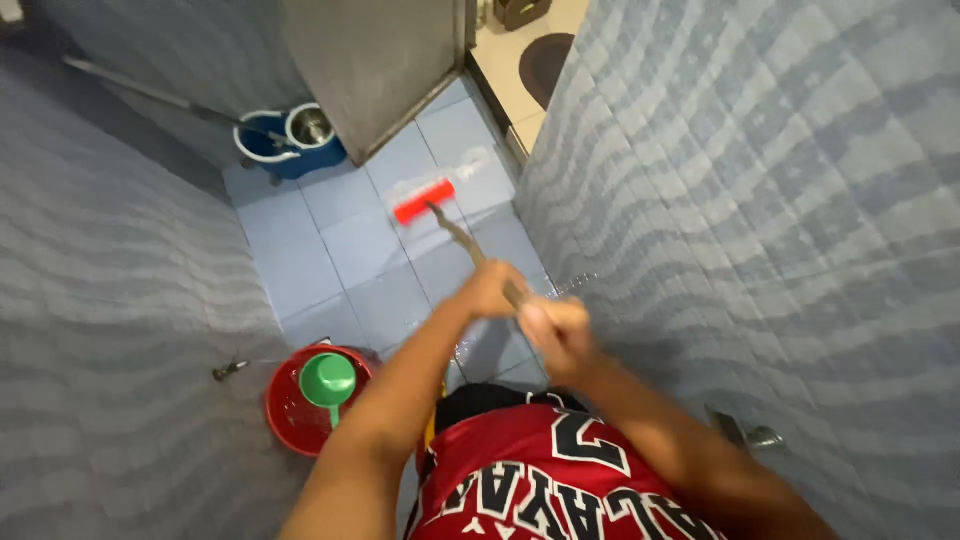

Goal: The person mops the floor in a small bathroom using a red mop with a long handle, moving the mop back and forth across the tiles and around objects like a bucket and a toilet.

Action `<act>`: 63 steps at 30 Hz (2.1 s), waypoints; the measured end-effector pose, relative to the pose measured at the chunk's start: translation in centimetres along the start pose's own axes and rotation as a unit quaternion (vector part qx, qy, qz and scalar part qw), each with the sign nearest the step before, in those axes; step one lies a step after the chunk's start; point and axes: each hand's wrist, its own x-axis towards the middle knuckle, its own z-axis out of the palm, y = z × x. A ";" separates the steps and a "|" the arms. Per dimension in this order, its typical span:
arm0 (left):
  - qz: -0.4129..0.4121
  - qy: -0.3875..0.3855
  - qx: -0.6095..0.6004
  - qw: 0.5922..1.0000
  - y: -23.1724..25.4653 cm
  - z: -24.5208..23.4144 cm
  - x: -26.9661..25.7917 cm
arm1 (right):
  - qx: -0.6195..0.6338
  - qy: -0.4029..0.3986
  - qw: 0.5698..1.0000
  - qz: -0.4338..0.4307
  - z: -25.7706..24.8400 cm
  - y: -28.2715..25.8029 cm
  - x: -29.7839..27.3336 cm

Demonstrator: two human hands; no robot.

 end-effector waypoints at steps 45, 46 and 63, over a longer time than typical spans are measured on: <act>0.024 0.030 -0.035 0.999 -1.7 1.3 0.7 | 0.004 0.050 0.995 0.089 -0.4 0.0 -1.3; -0.025 0.013 -0.044 0.999 -2.8 0.1 1.1 | 0.002 0.042 0.997 0.067 0.4 1.8 -0.1; 0.030 0.055 -0.058 0.996 -2.6 0.7 0.7 | -0.069 0.051 0.996 -0.007 0.0 1.9 0.8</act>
